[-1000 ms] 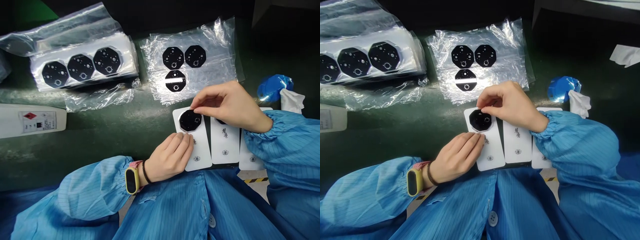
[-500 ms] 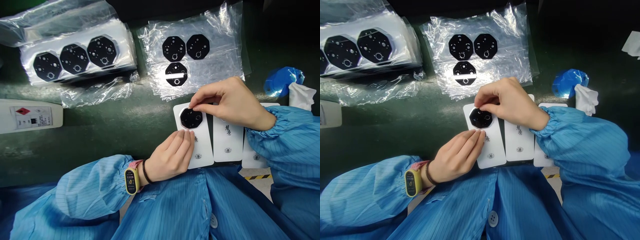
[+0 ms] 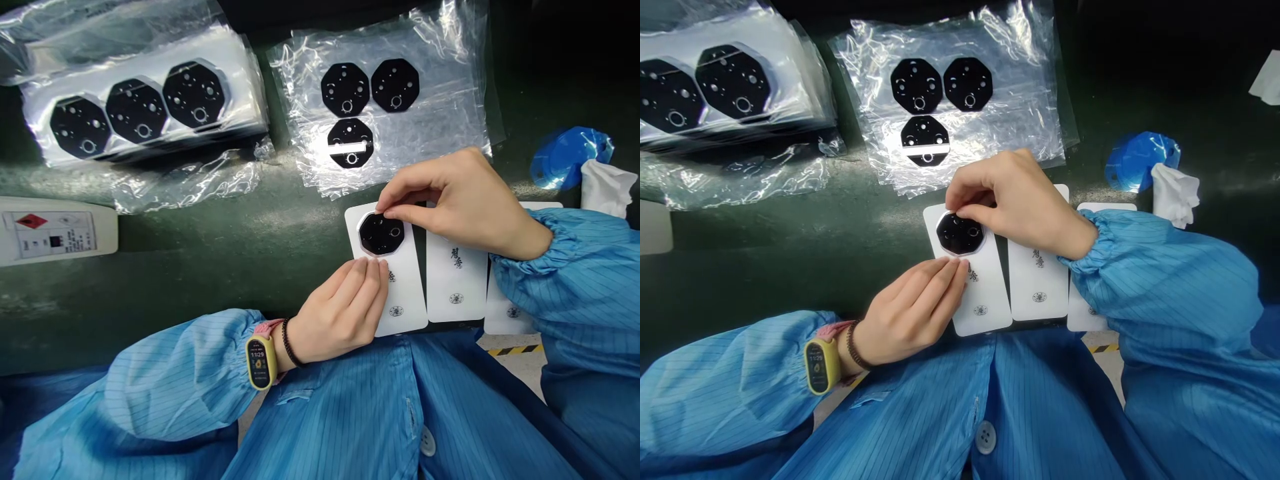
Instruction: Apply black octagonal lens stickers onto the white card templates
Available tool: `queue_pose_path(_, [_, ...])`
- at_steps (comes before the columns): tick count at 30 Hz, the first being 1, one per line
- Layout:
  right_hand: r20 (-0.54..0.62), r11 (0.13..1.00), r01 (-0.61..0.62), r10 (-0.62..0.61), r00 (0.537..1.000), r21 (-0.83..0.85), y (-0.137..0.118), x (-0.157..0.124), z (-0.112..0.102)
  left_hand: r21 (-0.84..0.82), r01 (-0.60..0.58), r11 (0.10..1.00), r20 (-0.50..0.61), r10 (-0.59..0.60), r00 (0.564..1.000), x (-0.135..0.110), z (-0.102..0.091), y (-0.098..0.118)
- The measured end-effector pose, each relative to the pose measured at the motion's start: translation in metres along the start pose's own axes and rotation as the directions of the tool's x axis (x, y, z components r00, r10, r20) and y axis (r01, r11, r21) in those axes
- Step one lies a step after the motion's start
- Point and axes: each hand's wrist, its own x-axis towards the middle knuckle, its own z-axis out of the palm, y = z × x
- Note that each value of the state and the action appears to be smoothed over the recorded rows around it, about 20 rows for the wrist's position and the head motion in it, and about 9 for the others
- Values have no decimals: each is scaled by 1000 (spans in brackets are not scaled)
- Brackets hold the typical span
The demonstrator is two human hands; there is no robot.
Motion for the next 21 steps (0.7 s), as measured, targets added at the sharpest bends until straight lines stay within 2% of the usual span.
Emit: queue_pose_path(21, [-40,959,169,-183,982,-228,5,-4,5,-33,4,999,29,-3,1000,0,0,0])
